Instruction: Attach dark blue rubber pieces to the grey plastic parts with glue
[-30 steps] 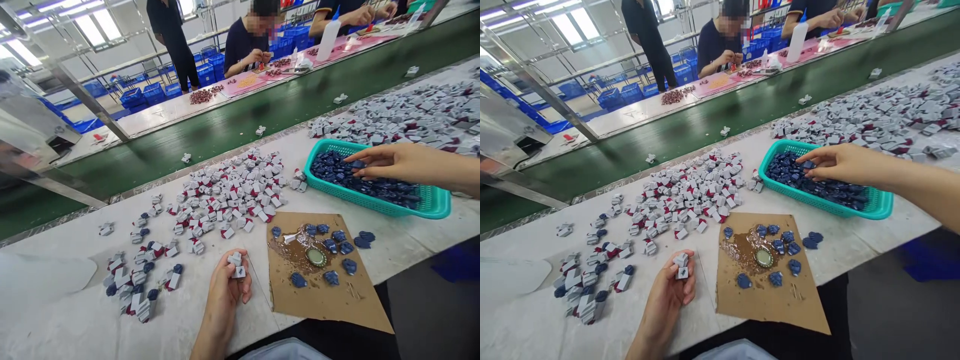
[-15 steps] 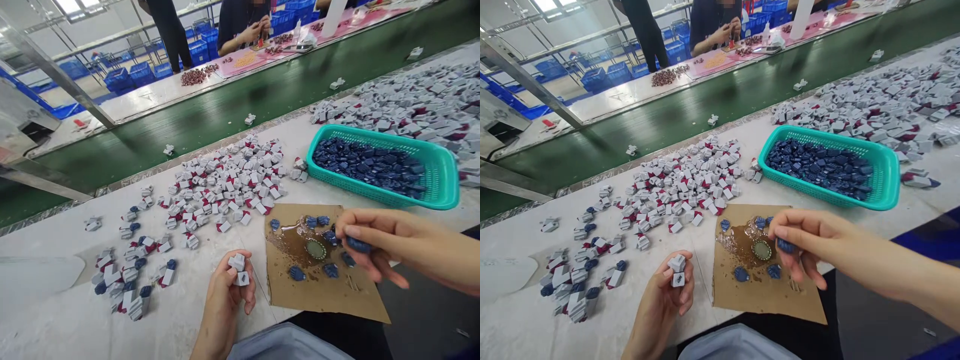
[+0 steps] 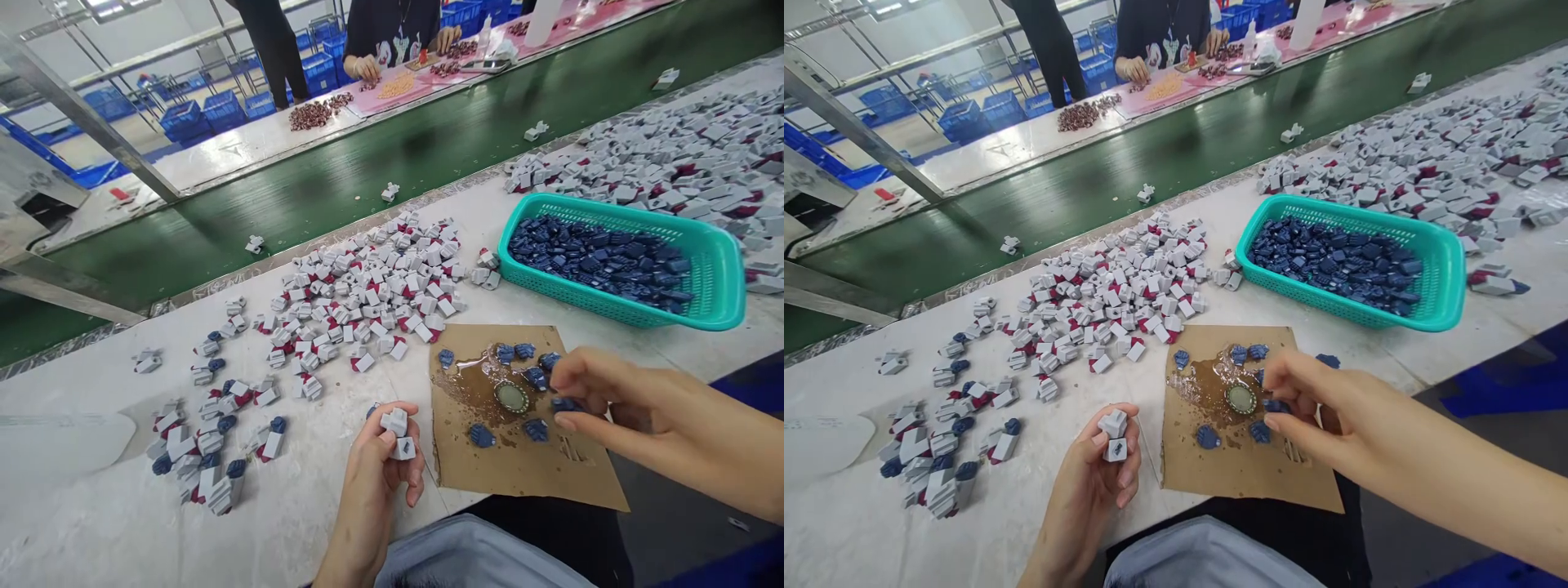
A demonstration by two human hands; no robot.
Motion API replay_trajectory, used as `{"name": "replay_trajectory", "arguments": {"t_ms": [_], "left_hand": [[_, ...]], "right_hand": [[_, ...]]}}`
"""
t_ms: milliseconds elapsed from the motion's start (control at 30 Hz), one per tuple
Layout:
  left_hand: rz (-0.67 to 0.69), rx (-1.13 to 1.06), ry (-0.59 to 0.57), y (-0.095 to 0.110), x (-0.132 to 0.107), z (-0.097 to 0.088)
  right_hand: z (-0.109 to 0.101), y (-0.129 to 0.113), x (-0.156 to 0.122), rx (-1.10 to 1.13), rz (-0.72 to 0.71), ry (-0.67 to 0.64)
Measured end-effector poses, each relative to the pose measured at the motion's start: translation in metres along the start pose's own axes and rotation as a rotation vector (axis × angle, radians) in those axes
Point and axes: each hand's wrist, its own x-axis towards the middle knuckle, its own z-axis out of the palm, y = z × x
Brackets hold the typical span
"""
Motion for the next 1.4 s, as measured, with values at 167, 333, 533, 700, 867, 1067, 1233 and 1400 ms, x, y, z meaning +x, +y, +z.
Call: {"name": "replay_trajectory", "arguments": {"t_ms": [167, 333, 533, 700, 867, 1067, 1233, 1400], "left_hand": [[0.053, 0.047, 0.034, -0.004, -0.001, 0.003], [0.094, 0.068, 0.035, -0.009, -0.002, 0.009], [0.091, 0.01, 0.037, -0.011, -0.002, 0.008], [0.116, -0.039, 0.012, -0.012, -0.002, 0.007], [0.154, -0.002, -0.009, -0.011, -0.004, 0.009], [0.261, 0.097, 0.033, -0.008, -0.013, 0.017], [0.277, 0.116, -0.009, -0.007, -0.015, 0.02], [0.344, 0.19, -0.116, -0.012, -0.011, 0.016]], "right_hand": [[-0.003, 0.0, 0.01, -0.305, -0.366, 0.032], [0.014, 0.007, 0.019, -0.778, -0.631, 0.222], [0.027, 0.002, 0.027, -0.743, -0.701, 0.189], [0.027, 0.003, 0.033, -0.655, -0.672, 0.088], [0.012, -0.03, 0.032, -0.404, -0.566, 0.005], [0.006, -0.074, 0.021, 0.166, -0.439, -0.054], [0.013, -0.074, 0.019, 0.168, -0.43, -0.062], [0.013, -0.076, 0.015, 0.057, -0.48, -0.109]]}}
